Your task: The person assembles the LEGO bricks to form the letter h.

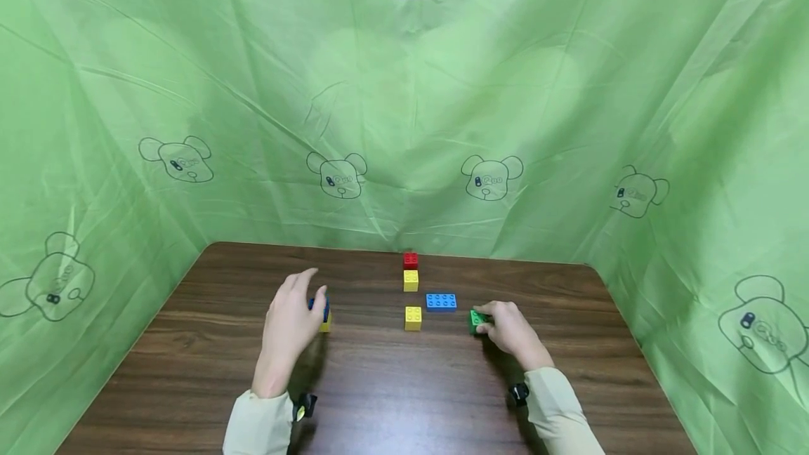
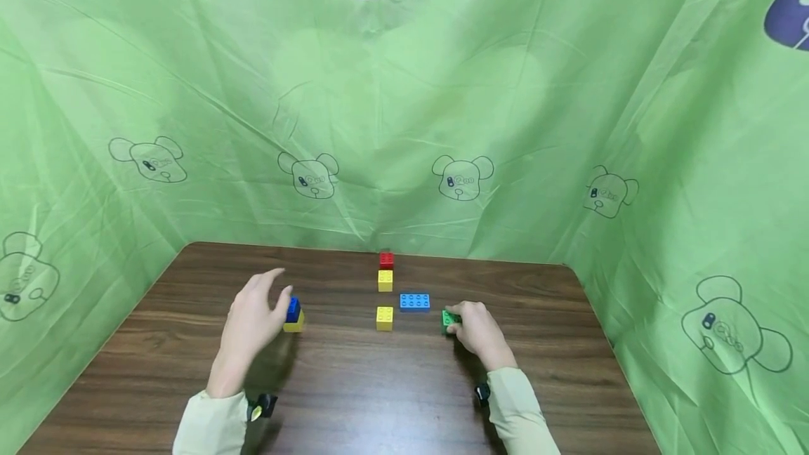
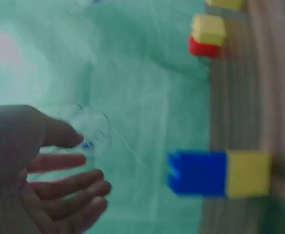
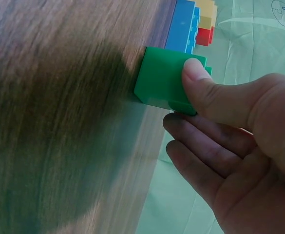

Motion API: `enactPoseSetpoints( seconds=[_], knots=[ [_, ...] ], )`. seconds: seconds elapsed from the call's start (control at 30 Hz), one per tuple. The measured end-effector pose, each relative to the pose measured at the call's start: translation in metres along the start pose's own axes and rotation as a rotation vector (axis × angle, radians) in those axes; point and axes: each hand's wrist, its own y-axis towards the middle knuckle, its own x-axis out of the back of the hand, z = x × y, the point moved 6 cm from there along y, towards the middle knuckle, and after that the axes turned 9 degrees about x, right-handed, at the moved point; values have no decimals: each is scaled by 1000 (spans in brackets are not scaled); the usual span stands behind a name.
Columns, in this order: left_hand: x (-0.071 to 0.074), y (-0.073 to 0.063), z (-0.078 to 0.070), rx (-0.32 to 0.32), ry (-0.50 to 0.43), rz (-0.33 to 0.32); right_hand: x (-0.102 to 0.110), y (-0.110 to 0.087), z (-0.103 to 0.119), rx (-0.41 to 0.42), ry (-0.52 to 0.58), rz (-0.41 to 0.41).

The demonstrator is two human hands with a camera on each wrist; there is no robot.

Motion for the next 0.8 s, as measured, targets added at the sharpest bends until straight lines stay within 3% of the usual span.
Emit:
enactPoseSetpoints(
  seconds=[0.17,0.3,0.4,0.5,0.6,0.8],
  knots=[
    [12,9,-49,-237,-137,-69,-1,2,-1,-20,6,14],
    [16,15,-87,-337,-210,-19,1,2,-2,-30,1,14],
    [8,18,-106,-383,-210,45,3,3,-3,-33,1,13],
    [-9,22,-117,-416,-157,119,3,2,-3,-36,2,13],
    [-37,22,-119,-426,-80,202,3,2,-5,-47,5,12],
    [-105,8,-98,-358,70,422,2,1,-5,-55,18,11]
  ],
)
